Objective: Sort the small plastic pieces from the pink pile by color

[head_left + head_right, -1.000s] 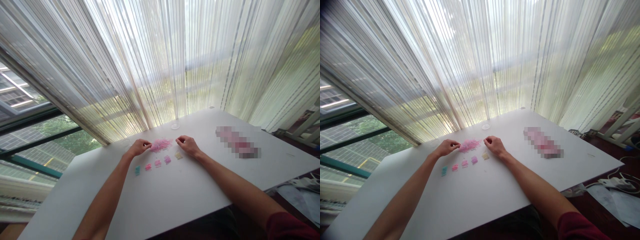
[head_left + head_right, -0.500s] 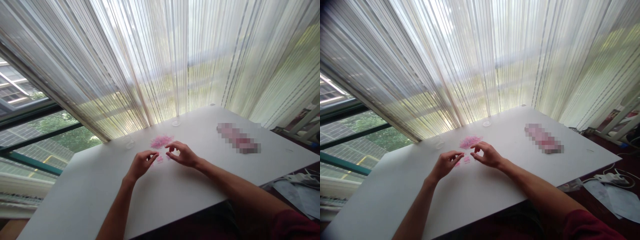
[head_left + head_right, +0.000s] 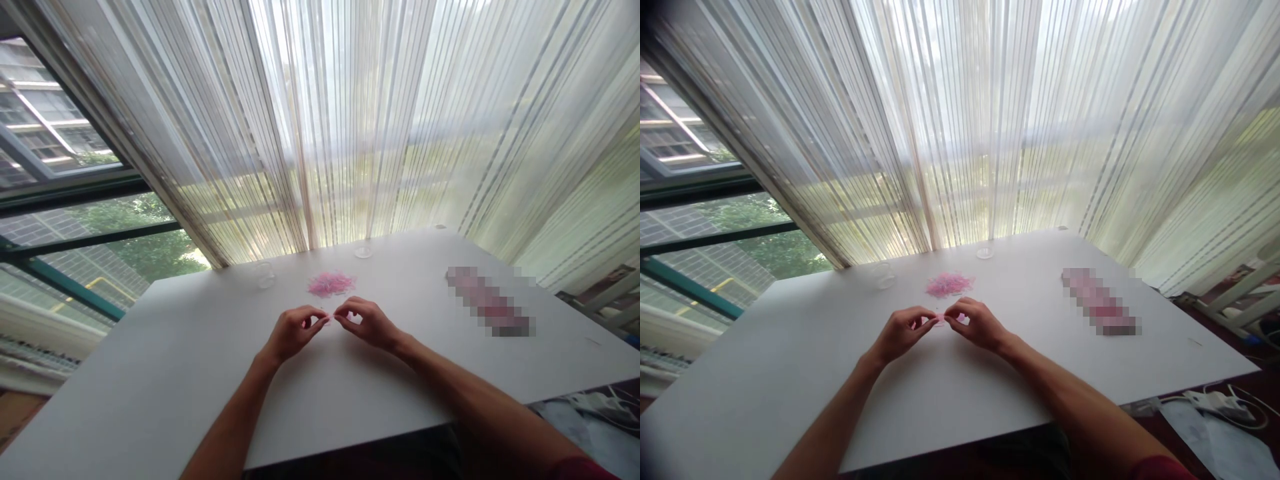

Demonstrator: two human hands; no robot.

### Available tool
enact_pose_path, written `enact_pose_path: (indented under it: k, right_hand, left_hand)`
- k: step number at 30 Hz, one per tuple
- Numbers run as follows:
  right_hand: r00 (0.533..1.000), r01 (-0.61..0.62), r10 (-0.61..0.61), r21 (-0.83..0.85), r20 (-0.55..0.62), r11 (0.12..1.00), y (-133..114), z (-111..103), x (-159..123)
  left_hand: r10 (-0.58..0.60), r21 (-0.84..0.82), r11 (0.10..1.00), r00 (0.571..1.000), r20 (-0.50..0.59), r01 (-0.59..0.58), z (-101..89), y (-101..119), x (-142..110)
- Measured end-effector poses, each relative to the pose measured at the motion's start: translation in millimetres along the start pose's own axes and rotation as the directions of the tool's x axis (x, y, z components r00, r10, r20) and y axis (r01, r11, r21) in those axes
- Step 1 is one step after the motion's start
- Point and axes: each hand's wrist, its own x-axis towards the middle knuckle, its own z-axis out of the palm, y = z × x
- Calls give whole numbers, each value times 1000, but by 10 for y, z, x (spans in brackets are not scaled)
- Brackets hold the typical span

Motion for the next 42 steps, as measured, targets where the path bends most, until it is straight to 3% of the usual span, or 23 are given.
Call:
enact_pose_path:
  k: [13,25,42]
  right_hand:
    - [995,104,-103,-111,19,988,17,26,-5]
    - [999,26,-31,-133,-35,991,39,-89,5]
    - [1000,-14,11,-124,-28,992,86,-115,10]
  left_hand:
    - [14,29,999,1000,5,-14,6,31,-34]
    - [-124,115,985,992,-27,127,-429,-396,-74]
    - [-169,47,985,983,72,166,-381,-405,-84]
